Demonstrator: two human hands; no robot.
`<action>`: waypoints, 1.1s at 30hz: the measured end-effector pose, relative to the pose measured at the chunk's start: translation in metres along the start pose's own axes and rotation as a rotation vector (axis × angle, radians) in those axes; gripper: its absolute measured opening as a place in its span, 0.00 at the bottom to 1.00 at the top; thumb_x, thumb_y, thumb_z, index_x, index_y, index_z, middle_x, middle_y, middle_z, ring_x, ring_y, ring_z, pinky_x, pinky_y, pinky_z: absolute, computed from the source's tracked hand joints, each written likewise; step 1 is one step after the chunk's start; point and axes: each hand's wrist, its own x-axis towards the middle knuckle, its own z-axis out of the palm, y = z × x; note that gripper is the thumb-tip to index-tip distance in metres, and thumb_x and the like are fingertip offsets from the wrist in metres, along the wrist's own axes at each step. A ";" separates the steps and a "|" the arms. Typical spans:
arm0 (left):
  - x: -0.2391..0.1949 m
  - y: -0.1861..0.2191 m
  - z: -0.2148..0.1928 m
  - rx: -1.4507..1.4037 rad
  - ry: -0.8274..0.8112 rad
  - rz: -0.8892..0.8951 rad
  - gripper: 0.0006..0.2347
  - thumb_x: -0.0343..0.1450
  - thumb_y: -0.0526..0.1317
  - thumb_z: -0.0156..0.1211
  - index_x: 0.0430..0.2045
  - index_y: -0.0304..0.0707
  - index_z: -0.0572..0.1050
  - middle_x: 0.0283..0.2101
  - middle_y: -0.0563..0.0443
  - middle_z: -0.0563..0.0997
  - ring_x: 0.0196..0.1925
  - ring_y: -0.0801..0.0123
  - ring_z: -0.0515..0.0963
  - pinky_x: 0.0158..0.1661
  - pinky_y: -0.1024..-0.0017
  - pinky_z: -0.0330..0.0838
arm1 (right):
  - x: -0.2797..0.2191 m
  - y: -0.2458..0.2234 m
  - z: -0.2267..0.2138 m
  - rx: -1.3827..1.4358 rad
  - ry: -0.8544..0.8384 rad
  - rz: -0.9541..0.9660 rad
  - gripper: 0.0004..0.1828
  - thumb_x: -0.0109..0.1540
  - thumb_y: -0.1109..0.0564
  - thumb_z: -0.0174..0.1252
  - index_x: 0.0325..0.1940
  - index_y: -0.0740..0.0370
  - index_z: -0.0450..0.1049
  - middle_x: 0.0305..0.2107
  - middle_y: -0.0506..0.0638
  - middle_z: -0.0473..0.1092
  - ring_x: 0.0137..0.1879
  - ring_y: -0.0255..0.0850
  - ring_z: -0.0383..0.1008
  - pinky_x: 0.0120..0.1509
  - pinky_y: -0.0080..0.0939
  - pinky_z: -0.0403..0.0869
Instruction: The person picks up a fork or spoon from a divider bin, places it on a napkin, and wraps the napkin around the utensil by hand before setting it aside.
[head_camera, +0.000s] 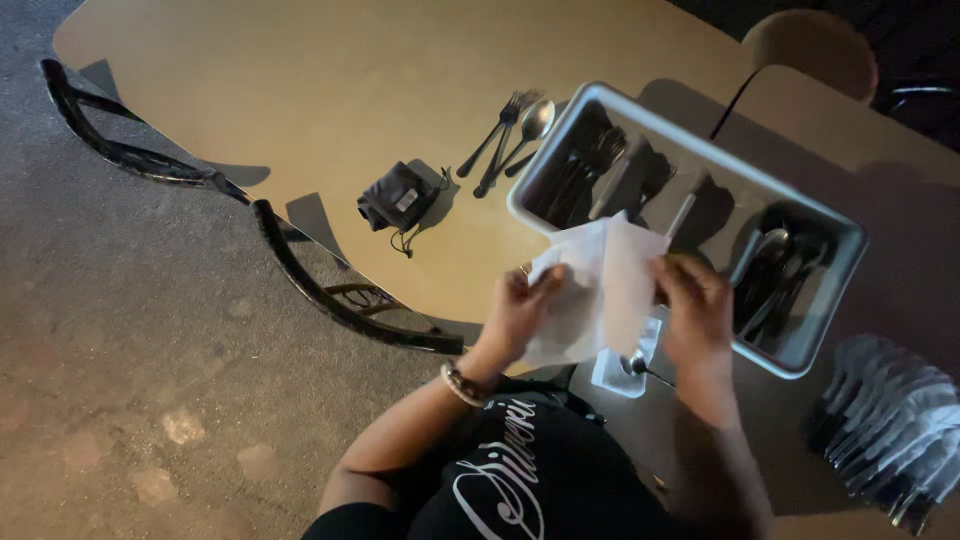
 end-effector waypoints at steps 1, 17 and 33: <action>0.003 0.000 -0.004 0.005 -0.067 0.215 0.12 0.75 0.43 0.63 0.35 0.30 0.82 0.28 0.52 0.82 0.26 0.76 0.77 0.28 0.74 0.71 | 0.006 0.003 -0.004 0.112 0.064 0.027 0.12 0.68 0.54 0.60 0.48 0.66 0.79 0.35 0.51 0.76 0.38 0.34 0.77 0.46 0.34 0.77; 0.026 0.102 -0.019 0.917 -0.583 0.499 0.14 0.73 0.45 0.63 0.46 0.35 0.79 0.37 0.44 0.86 0.36 0.68 0.83 0.39 0.65 0.77 | 0.040 -0.046 0.020 -0.291 -0.635 -0.301 0.34 0.48 0.57 0.79 0.55 0.64 0.74 0.45 0.56 0.78 0.53 0.42 0.76 0.57 0.43 0.75; 0.013 -0.008 -0.044 -0.164 -0.354 0.231 0.13 0.76 0.39 0.64 0.50 0.25 0.77 0.42 0.50 0.82 0.38 0.73 0.79 0.39 0.73 0.74 | 0.024 -0.019 0.024 0.409 -0.239 0.169 0.19 0.52 0.65 0.67 0.46 0.72 0.78 0.39 0.59 0.79 0.43 0.46 0.81 0.51 0.46 0.78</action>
